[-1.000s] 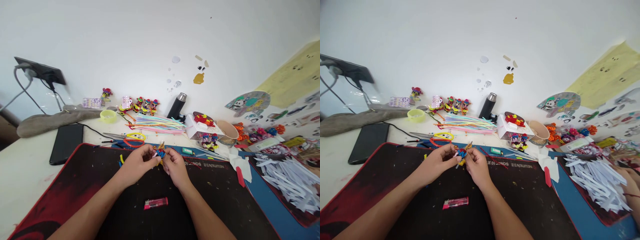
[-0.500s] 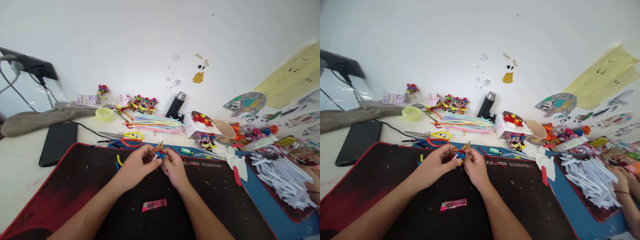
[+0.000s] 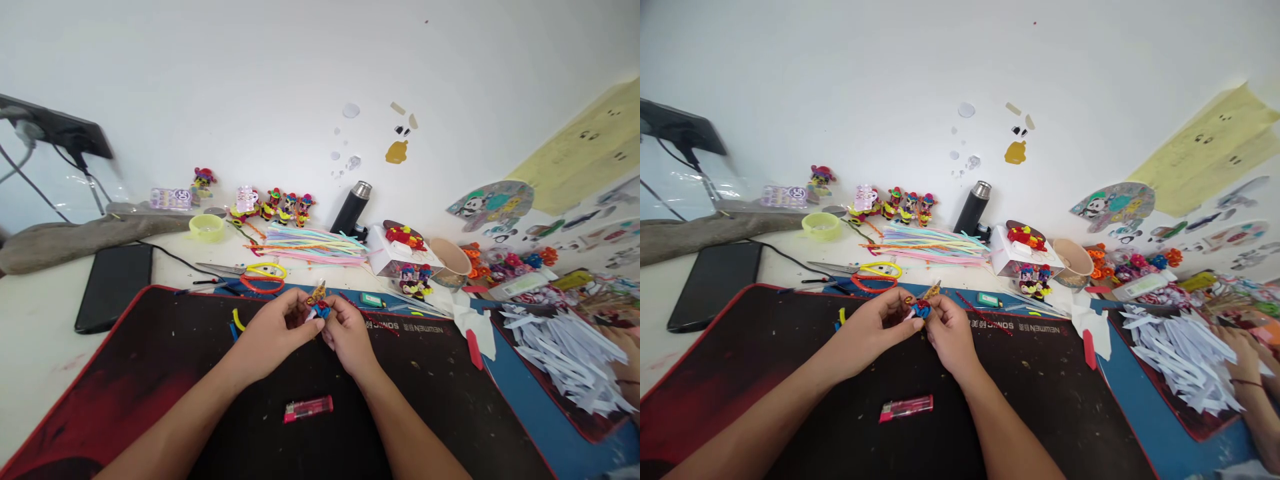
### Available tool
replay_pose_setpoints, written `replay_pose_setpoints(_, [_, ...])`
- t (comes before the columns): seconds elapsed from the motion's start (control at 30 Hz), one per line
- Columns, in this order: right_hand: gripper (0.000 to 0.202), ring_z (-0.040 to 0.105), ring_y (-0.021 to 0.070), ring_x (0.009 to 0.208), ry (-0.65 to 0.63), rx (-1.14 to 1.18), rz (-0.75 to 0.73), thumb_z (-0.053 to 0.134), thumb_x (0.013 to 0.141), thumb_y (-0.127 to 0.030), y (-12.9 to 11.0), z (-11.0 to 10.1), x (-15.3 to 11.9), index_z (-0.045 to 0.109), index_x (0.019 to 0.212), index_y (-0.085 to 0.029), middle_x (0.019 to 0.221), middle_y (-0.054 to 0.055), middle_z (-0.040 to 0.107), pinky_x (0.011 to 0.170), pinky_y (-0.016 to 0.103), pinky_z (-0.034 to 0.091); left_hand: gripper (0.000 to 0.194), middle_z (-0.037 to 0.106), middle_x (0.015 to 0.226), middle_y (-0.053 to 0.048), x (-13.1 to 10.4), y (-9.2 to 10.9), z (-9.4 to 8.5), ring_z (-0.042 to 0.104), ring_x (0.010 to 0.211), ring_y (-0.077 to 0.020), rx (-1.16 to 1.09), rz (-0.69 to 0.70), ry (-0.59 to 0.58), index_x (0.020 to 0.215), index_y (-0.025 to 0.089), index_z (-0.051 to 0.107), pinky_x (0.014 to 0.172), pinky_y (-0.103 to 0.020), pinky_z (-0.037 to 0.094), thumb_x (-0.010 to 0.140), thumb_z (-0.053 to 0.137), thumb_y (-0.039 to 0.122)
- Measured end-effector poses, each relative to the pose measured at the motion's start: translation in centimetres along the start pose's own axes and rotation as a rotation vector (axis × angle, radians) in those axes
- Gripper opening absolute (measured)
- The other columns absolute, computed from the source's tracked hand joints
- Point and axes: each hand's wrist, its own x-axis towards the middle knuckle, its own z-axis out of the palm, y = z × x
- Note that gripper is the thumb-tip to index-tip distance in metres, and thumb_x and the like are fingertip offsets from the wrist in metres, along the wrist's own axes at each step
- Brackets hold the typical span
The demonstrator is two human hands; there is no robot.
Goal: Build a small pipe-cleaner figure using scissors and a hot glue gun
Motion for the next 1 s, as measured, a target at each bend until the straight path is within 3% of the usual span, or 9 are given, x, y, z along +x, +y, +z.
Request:
replay_pose_setpoints(0.77, [0.058, 0.029, 0.0058, 0.041, -0.017, 0.006, 0.015, 0.082, 0.078, -0.073, 0.03, 0.02, -0.04, 0.058, 0.084, -0.022, 0.053, -0.011, 0.042, 0.038, 0.02, 0.021, 0.025, 0.058, 0.085, 0.002, -0.24, 0.38, 0.04, 0.054, 0.078, -0.0189, 0.064, -0.042, -0.023, 0.094, 0.023, 0.06, 0.071, -0.032, 0.043, 0.084, 0.07, 0.043])
replay_pose_setpoints(1.0, [0.057, 0.027, 0.0061, 0.041, -0.031, 0.009, -0.004, 0.08, 0.079, -0.074, -0.07, 0.08, -0.05, 0.058, 0.084, -0.021, 0.052, -0.012, 0.039, 0.039, 0.02, 0.02, 0.03, 0.06, 0.083, 0.002, 0.06, 0.31, -0.29, 0.056, 0.078, -0.0189, -0.06, -0.063, -0.045, 0.087, 0.022, 0.06, 0.073, -0.031, 0.044, 0.083, 0.075, 0.048])
